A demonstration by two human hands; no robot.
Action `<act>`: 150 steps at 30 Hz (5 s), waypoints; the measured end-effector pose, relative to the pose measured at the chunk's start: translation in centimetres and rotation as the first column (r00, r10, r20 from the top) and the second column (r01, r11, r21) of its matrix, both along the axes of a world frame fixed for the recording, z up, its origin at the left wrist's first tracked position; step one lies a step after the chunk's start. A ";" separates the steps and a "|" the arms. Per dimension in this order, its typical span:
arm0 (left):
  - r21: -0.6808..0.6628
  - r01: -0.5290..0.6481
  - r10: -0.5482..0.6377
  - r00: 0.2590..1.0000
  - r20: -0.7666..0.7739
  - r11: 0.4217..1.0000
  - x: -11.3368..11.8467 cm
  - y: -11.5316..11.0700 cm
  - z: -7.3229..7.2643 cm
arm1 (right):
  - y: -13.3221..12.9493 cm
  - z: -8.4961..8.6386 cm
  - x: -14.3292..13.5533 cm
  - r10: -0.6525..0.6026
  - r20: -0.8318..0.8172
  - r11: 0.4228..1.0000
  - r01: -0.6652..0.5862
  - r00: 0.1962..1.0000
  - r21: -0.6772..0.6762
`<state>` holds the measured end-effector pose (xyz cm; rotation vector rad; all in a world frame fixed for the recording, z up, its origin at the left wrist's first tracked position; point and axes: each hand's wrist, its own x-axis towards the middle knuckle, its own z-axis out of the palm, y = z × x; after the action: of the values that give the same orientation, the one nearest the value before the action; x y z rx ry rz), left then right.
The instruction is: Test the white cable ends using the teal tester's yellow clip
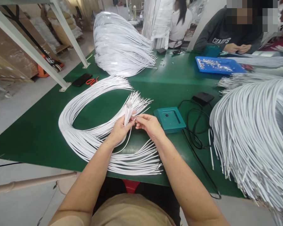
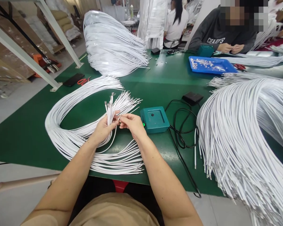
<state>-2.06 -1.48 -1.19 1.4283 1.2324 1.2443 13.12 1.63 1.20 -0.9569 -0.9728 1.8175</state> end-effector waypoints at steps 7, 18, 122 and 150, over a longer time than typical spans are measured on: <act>0.033 0.082 -0.079 0.993 -0.092 0.996 0.0 -0.1 0.5 | 0.2 0.1 0.4 0.095 0.069 0.992 -0.089 0.993 -0.084; -0.301 0.219 -0.051 0.876 0.480 0.928 -0.8 0.1 0.8 | -0.3 -0.7 0.3 -0.395 0.627 0.574 -0.352 0.672 0.739; -0.231 0.087 -0.037 0.976 0.216 0.969 0.1 0.1 0.9 | -0.7 -0.7 -0.5 -0.058 0.042 0.991 0.052 0.997 0.127; -0.133 0.220 -0.187 0.956 0.226 0.966 -0.5 -0.1 0.4 | -0.7 -0.2 -0.2 -0.148 0.168 0.959 0.099 0.975 0.266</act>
<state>-2.54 -1.59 -0.78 1.2391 0.9881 1.1007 12.89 0.89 1.00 -1.0133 -1.2031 1.4743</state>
